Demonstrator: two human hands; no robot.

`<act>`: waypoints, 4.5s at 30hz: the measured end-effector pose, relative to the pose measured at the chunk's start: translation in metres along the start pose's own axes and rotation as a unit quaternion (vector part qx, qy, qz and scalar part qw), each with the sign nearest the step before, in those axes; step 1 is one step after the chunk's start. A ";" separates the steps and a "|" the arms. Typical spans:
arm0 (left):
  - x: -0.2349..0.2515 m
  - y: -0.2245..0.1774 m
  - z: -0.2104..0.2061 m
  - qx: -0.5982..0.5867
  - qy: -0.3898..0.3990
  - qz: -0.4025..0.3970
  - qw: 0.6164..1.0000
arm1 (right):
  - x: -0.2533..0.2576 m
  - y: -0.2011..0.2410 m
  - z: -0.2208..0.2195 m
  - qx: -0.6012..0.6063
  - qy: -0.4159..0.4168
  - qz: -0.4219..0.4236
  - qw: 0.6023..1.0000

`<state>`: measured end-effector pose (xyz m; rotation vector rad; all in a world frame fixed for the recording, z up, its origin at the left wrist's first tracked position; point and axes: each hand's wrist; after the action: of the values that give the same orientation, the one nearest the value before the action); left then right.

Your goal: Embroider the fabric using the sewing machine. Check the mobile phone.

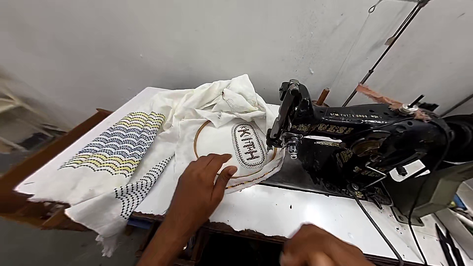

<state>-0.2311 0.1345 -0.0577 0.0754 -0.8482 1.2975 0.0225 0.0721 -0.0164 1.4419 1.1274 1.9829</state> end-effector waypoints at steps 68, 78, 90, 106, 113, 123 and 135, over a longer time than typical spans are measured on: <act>0.101 0.036 -0.051 0.069 0.353 -0.206 0.910 | 0.123 -0.114 0.090 -0.445 0.098 -0.169 0.874; 0.098 0.035 -0.051 0.071 0.359 -0.190 0.911 | 0.119 -0.116 0.084 -0.475 0.068 -0.150 0.864; 0.098 0.034 -0.047 0.073 0.369 -0.186 0.908 | 0.117 -0.117 0.082 -0.472 0.062 -0.150 0.867; 0.098 0.033 -0.045 0.070 0.372 -0.186 0.907 | 0.117 -0.122 0.085 -0.479 0.073 -0.161 0.860; 0.097 0.033 -0.045 0.071 0.374 -0.185 0.906 | 0.117 -0.122 0.084 -0.483 0.071 -0.158 0.858; 0.098 0.034 -0.046 0.069 0.371 -0.186 0.907 | 0.117 -0.121 0.082 -0.485 0.063 -0.155 0.859; 0.098 0.036 -0.046 0.069 0.368 -0.189 0.908 | 0.114 -0.125 0.081 -0.489 0.054 -0.143 0.859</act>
<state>-0.2367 0.2479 -0.0466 -0.1295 -0.0790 0.9020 0.0431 0.2569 -0.0425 0.5824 0.2060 1.9417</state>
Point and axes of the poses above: each hand's wrist, its own x-axis towards the middle knuckle, its own z-axis out of the back of the hand, y = z × x, and after that the axes turned 3 degrees about z, right-handed
